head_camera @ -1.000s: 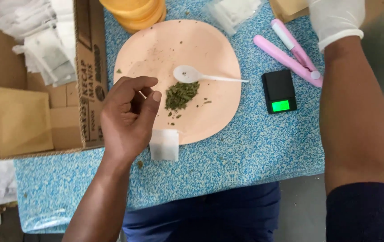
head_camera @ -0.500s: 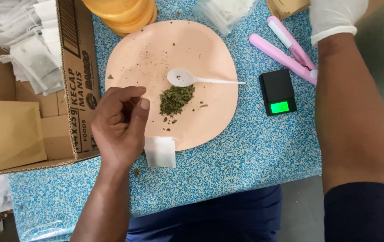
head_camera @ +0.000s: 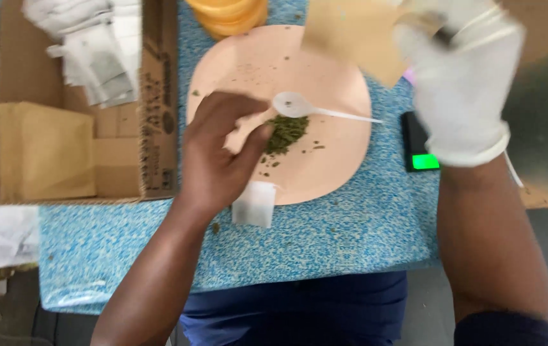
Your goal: Filling small white bags with tea leaves using a spoon and sealing them with a heat sealer.
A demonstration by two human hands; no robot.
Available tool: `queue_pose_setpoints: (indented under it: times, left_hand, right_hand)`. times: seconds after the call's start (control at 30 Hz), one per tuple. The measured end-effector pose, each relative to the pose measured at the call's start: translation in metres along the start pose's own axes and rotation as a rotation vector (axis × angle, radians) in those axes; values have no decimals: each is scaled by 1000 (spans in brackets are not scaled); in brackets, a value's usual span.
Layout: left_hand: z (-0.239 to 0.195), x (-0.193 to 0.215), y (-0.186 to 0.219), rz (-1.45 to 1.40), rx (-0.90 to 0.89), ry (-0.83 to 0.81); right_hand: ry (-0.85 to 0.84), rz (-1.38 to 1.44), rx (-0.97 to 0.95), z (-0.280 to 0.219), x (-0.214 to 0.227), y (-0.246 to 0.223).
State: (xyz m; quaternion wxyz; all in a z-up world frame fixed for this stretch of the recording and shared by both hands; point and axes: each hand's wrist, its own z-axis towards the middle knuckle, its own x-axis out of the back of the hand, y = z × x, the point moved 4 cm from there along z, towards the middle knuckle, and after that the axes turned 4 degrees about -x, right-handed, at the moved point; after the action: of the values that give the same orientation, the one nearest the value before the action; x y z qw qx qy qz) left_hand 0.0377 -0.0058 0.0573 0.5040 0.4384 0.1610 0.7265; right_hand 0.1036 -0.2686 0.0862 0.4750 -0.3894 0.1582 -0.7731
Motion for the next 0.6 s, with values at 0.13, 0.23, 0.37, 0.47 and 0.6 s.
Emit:
queue_pose_setpoints:
  times: [0.13, 0.23, 0.37, 0.47, 0.6]
  left_hand:
    - [9, -1, -6, 144, -130, 65]
    - [12, -8, -12, 269, -103, 84]
    - [9, -12, -11, 438, -95, 83]
    - [10, -9, -6, 420, -81, 104]
    - [10, -10, 0, 108, -219, 77]
  right_hand:
    - [-142, -61, -104, -10, -44, -34]
    - [-118, -2, -238, -18, -65, -43]
    - [-94, 96, -339, -28, -81, -39]
    - [-95, 202, -496, -37, -83, -40]
    - [-159, 313, -655, -43, -85, -44]
